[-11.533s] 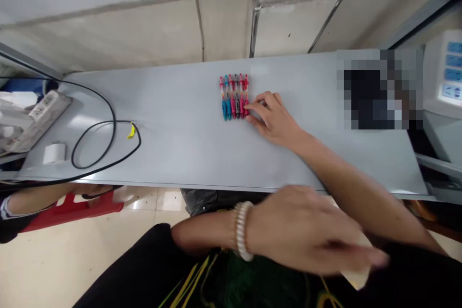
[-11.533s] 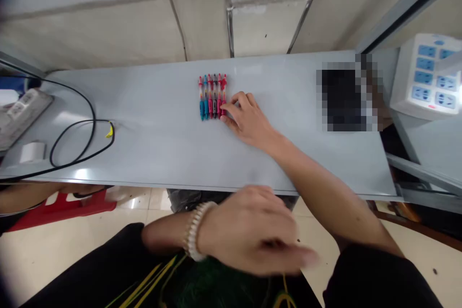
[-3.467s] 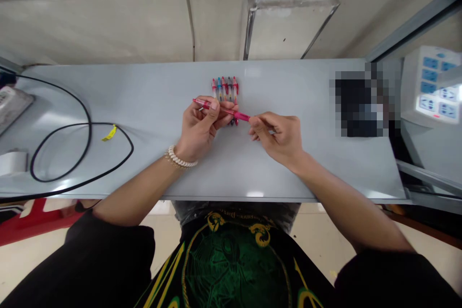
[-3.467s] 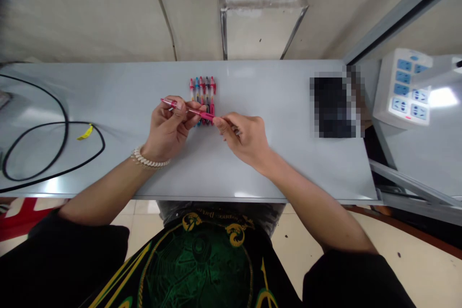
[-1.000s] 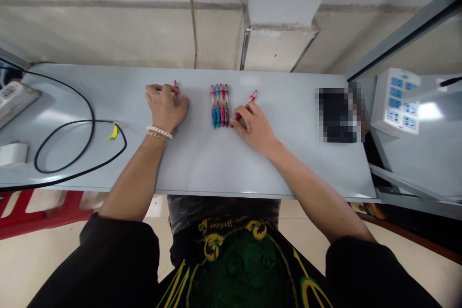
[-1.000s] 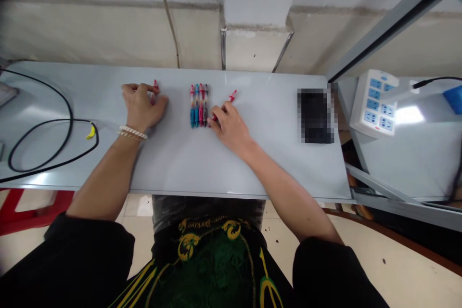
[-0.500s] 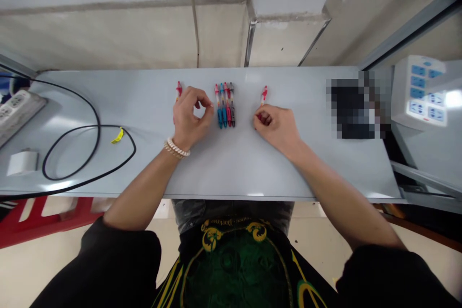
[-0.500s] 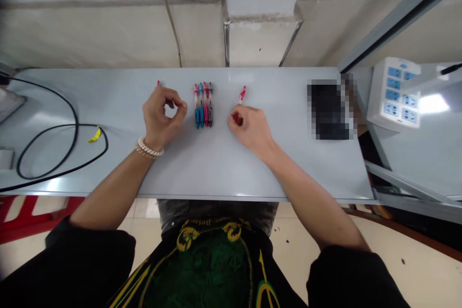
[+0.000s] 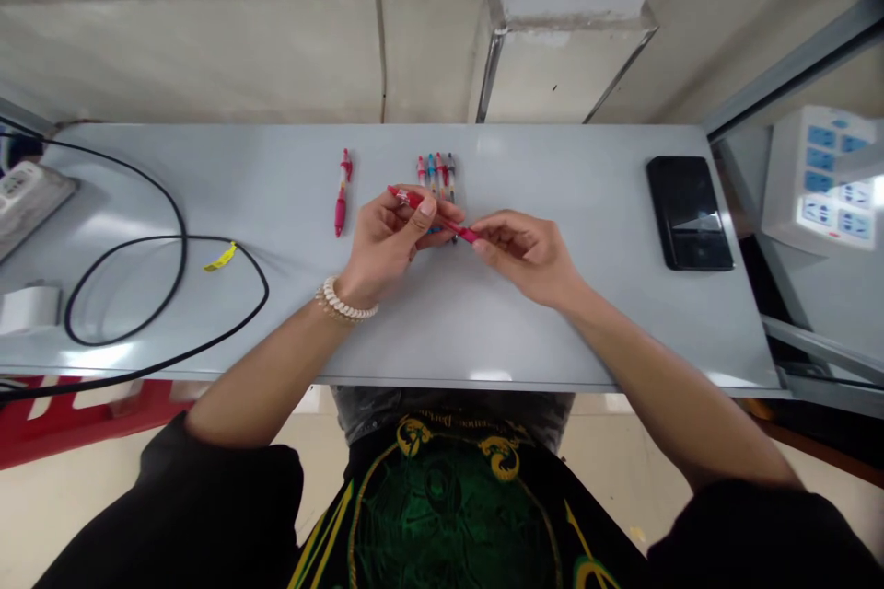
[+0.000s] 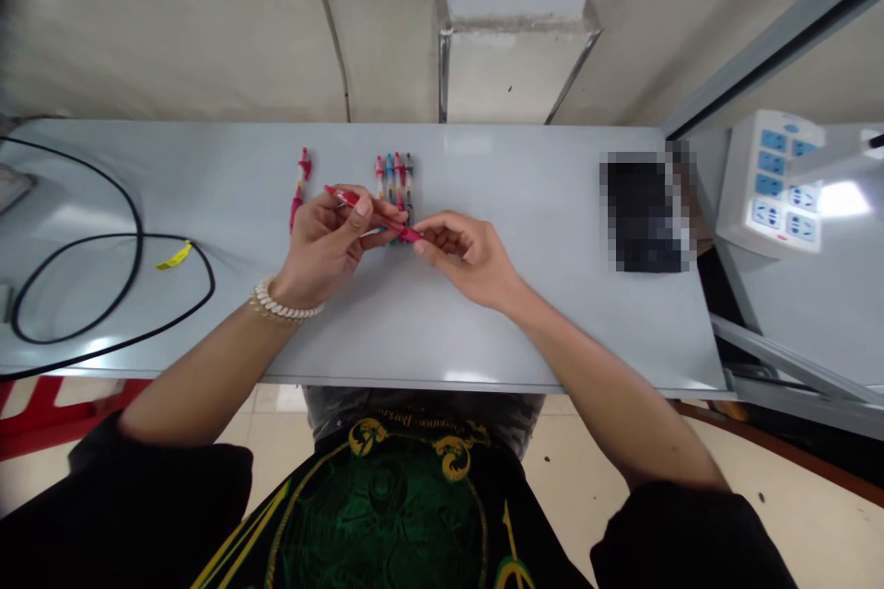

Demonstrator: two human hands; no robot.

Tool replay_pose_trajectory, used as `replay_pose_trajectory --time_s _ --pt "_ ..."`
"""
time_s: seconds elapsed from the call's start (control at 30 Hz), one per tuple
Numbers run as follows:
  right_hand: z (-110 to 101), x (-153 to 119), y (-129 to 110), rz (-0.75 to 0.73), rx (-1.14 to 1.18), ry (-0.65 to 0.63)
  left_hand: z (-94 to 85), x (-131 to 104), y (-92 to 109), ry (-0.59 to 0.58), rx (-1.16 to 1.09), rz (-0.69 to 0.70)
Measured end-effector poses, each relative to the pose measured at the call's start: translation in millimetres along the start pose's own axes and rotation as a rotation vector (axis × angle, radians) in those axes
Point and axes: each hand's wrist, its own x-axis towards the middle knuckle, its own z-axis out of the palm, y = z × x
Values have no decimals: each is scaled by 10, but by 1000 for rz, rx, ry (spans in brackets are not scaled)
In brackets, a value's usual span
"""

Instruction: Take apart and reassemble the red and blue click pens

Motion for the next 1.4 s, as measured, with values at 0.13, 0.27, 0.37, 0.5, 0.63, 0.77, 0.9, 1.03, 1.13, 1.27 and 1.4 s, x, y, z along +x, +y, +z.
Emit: replay_pose_trajectory --time_s 0.13,0.27,0.37,0.5,0.63,0.77,0.9,1.03,1.13,1.27,1.4 --pt "7 -4 25 132 166 -82 12 -1 -21 45 3 41" --pt "47 -12 65 33 85 48 32 8 -125 116 -12 74" --pt "86 -24 74 -155 -120 161 36 21 -178 149 -62 71" --pt "118 -41 65 -154 -172 229 25 44 -186 151 -84 100" --pt "130 -46 57 -114 -85 232 17 63 -183 154 -94 108" --pt "125 -45 36 -126 -60 248 -1 77 -182 167 -99 107" --pt "119 -58 25 -101 2 219 -9 77 -158 156 -87 81" --pt "130 -68 22 -155 -4 241 13 70 -133 153 -91 60" --pt "130 -74 17 -29 -7 219 27 65 -128 153 -79 43" --pt "110 -82 5 -190 -77 219 25 67 -122 169 -71 28" --pt "119 -88 -1 -52 -14 168 33 64 -106 160 -85 24"
